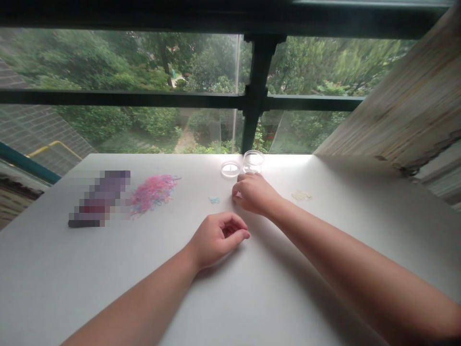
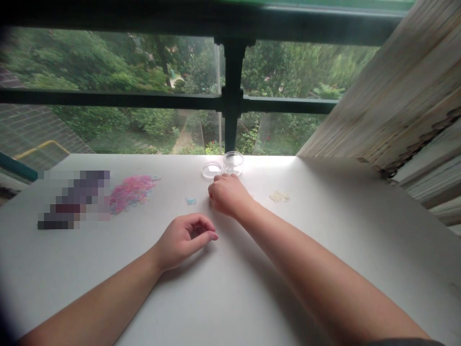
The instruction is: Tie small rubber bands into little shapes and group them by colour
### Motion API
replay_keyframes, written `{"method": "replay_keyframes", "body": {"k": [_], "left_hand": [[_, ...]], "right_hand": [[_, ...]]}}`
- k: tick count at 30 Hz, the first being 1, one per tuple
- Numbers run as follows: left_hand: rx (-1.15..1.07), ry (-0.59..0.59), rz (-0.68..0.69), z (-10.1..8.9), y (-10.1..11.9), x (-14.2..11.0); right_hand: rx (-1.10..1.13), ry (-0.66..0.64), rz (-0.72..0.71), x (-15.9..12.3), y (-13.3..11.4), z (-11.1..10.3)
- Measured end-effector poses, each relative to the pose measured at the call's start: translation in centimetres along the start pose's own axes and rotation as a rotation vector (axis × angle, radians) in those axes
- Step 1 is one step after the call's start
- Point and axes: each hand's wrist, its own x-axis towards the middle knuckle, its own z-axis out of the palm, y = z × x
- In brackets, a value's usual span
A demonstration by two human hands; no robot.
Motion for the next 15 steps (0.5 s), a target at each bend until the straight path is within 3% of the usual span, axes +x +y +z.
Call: {"method": "replay_keyframes", "body": {"k": [7, 11, 13, 15], "left_hand": [[0.002, -0.017, 0.010, -0.1, -0.3, 0.1], [-0.013, -0.027, 0.009, -0.1, -0.4, 0.1], [-0.019, -0.024, 0.010, -0.1, -0.3, 0.0], [-0.026, -0.023, 0.011, -0.1, -0.3, 0.0]], "right_hand": [[0.083, 0.080, 0.004, 0.2, -0.1, 0.6], [0.427, 0.258, 0.195, -0.4, 1.1, -0.8], [0.641, 0.364, 0.327, -1.3, 1.7, -1.8], [0.858, 0.420, 0.369, -2.9, 1.9, -2.5]]}}
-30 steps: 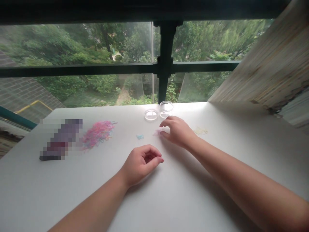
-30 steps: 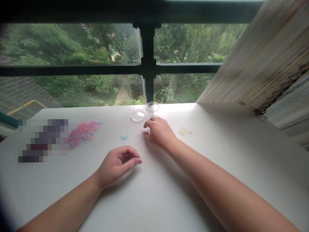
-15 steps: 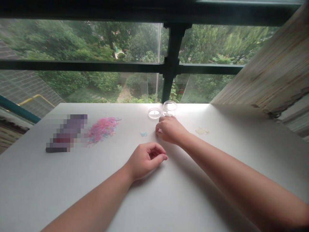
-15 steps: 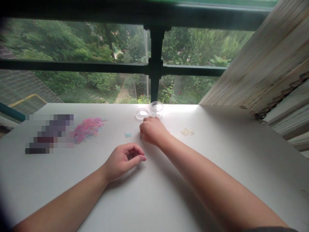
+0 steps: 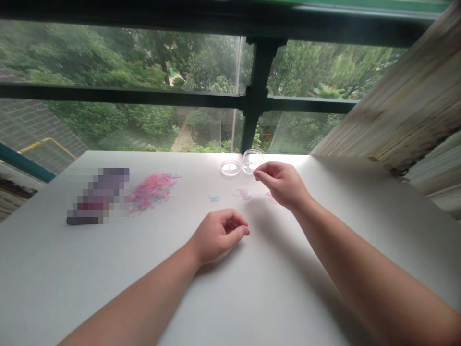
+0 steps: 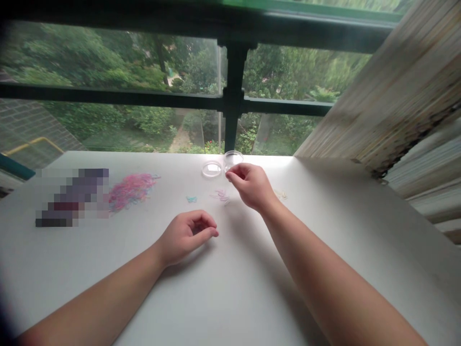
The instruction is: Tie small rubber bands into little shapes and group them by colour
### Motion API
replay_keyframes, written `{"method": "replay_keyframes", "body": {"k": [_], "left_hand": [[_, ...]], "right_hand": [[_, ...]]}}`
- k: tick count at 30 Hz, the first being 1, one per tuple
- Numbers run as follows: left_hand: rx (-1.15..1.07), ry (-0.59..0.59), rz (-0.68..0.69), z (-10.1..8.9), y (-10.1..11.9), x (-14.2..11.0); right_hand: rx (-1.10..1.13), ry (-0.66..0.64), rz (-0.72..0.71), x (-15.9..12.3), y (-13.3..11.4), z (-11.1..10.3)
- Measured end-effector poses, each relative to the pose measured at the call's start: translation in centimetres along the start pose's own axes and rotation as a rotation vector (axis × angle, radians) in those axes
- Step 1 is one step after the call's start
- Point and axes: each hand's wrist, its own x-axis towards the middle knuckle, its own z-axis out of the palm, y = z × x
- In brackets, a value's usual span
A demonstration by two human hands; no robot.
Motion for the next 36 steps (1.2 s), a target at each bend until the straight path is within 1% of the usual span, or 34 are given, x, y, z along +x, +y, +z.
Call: {"method": "replay_keyframes", "body": {"k": [2, 4, 7, 8, 10, 12, 16, 22, 28, 33, 36], "left_hand": [[0.007, 0.006, 0.008, 0.0, 0.0, 0.0], [0.034, 0.024, 0.025, 0.0, 0.1, 0.1], [0.083, 0.055, 0.050, 0.0, 0.0, 0.1], [0.094, 0.058, 0.055, 0.0, 0.0, 0.1], [0.106, 0.059, 0.065, 0.0, -0.1, 0.1], [0.102, 0.057, 0.076, 0.0, -0.1, 0.1], [0.071, 0.040, 0.095, -0.1, -0.1, 0.0], [-0.024, 0.037, 0.109, -0.2, -0.2, -0.1], [-0.093, 0.030, 0.124, -0.3, -0.2, -0.1], [-0.095, 0.018, 0.116, -0.4, -0.1, -0.2], [-0.071, 0.012, 0.108, -0.4, 0.0, -0.2]], "right_hand": [[0.178, 0.003, 0.077, -1.8, 0.0, -0.8], [0.307, -0.037, 0.171, -4.1, 0.1, -1.0], [0.508, -0.090, 0.282, -7.2, 0.6, -0.3], [0.575, -0.089, 0.325, -8.1, 0.8, 0.1], [0.688, -0.063, 0.406, -9.2, 1.1, 0.8], [0.754, -0.074, 0.454, -9.8, 1.2, 1.3], [0.796, -0.138, 0.462, -10.0, 1.4, 1.6], [0.809, -0.190, 0.399, -10.2, 1.7, 1.4], [0.809, -0.212, 0.401, -10.3, 1.8, 1.3], [0.805, -0.225, 0.404, -10.4, 1.7, 1.4], [0.738, -0.220, 0.373, -10.2, 1.6, 1.0]]}}
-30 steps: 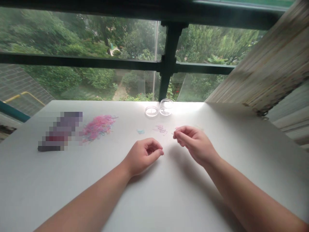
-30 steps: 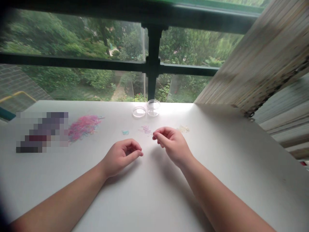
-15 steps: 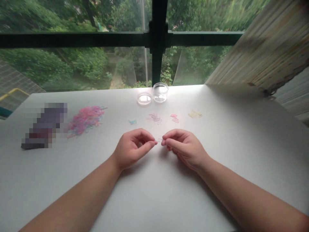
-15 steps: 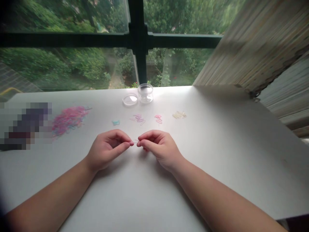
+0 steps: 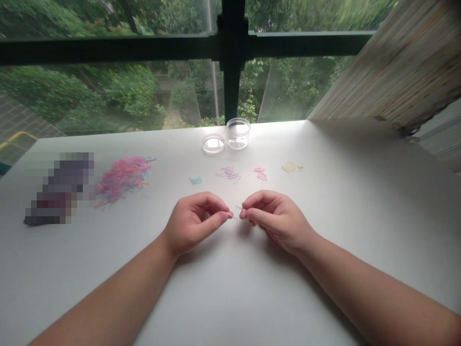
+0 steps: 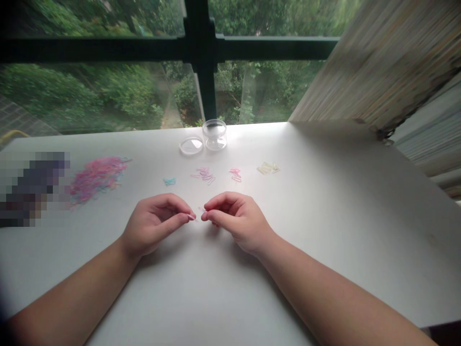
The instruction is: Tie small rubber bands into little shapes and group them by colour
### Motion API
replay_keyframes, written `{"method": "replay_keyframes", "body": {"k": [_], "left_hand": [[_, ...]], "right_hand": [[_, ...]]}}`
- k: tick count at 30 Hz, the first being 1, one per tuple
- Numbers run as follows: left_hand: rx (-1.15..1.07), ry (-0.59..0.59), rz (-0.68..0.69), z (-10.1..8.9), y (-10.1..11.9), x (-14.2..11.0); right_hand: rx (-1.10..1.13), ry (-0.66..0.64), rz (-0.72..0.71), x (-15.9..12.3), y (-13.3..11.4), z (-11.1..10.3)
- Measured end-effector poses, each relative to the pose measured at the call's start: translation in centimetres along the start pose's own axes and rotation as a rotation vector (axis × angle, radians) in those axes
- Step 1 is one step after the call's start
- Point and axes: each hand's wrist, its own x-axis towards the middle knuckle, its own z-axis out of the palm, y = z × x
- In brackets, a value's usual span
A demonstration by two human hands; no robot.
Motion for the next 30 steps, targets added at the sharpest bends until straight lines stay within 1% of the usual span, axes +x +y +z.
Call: {"method": "replay_keyframes", "body": {"k": [2, 3, 6, 7, 9, 13, 22, 30], "left_hand": [[0.017, -0.010, -0.013, 0.0, 0.1, 0.0], [0.025, -0.014, -0.020, 0.0, 0.1, 0.0], [0.055, -0.021, -0.040, -0.1, 0.3, 0.0], [0.065, -0.021, -0.045, -0.1, 0.3, 0.0], [0.081, -0.024, -0.050, -0.2, 0.3, -0.1], [0.101, -0.024, -0.049, -0.2, 0.4, 0.0], [0.139, -0.032, -0.043, -0.2, 0.3, 0.1], [0.136, -0.033, -0.045, -0.3, 0.3, 0.0]], "right_hand": [[-0.167, 0.067, -0.071, 0.2, -0.5, -0.7], [-0.293, 0.129, -0.122, 0.3, -0.8, -1.2], [-0.688, 0.370, -0.251, 0.8, -1.5, -3.1], [-0.778, 0.435, -0.265, 1.0, -1.6, -3.7], [-0.881, 0.507, -0.265, 1.3, -1.7, -4.6], [-0.913, 0.505, -0.222, 1.9, -1.4, -5.3], [-0.924, 0.493, -0.185, 3.1, -1.3, -5.5], [-0.932, 0.497, -0.152, 3.5, -1.7, -5.4]]}}
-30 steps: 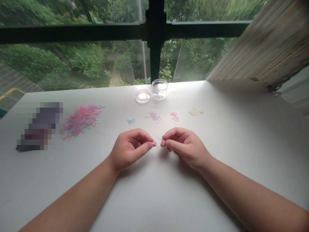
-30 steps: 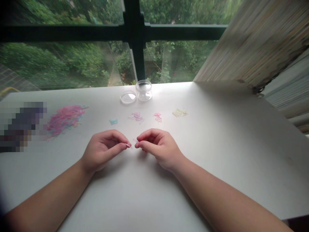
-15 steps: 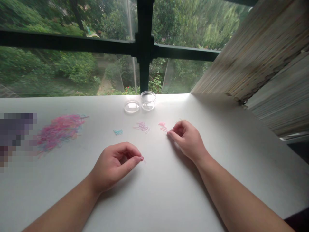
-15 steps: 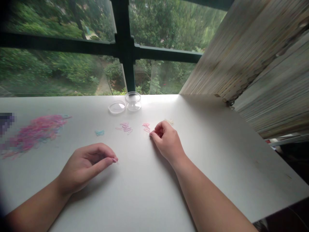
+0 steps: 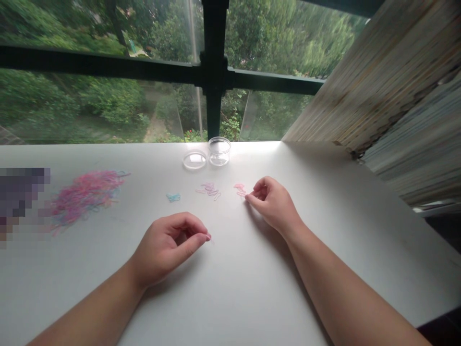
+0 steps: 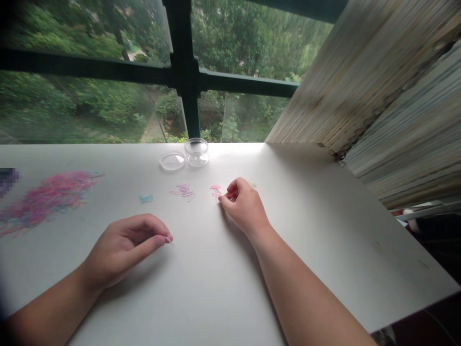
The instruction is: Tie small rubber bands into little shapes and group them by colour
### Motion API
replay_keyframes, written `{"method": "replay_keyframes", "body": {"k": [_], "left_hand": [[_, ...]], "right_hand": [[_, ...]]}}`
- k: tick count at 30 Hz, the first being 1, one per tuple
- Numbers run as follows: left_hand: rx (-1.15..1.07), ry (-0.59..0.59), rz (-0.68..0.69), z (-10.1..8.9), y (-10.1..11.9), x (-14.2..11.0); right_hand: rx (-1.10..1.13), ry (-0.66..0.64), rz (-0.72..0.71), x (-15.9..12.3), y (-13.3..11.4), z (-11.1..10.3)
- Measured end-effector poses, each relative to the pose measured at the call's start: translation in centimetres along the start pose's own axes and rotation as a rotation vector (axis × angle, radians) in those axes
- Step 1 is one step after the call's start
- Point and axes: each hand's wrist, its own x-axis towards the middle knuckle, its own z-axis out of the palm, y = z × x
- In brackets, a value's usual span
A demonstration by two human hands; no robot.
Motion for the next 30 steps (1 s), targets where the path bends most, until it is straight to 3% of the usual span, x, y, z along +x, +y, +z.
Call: {"method": "replay_keyframes", "body": {"k": [19, 30], "left_hand": [[-0.033, 0.015, -0.022, 0.1, 0.1, 0.1], [-0.034, -0.001, -0.023, 0.1, 0.0, 0.0]], "right_hand": [[-0.211, -0.107, -0.065, -1.3, 0.0, -1.1], [-0.271, -0.129, -0.138, -1.6, -0.3, -0.5]]}}
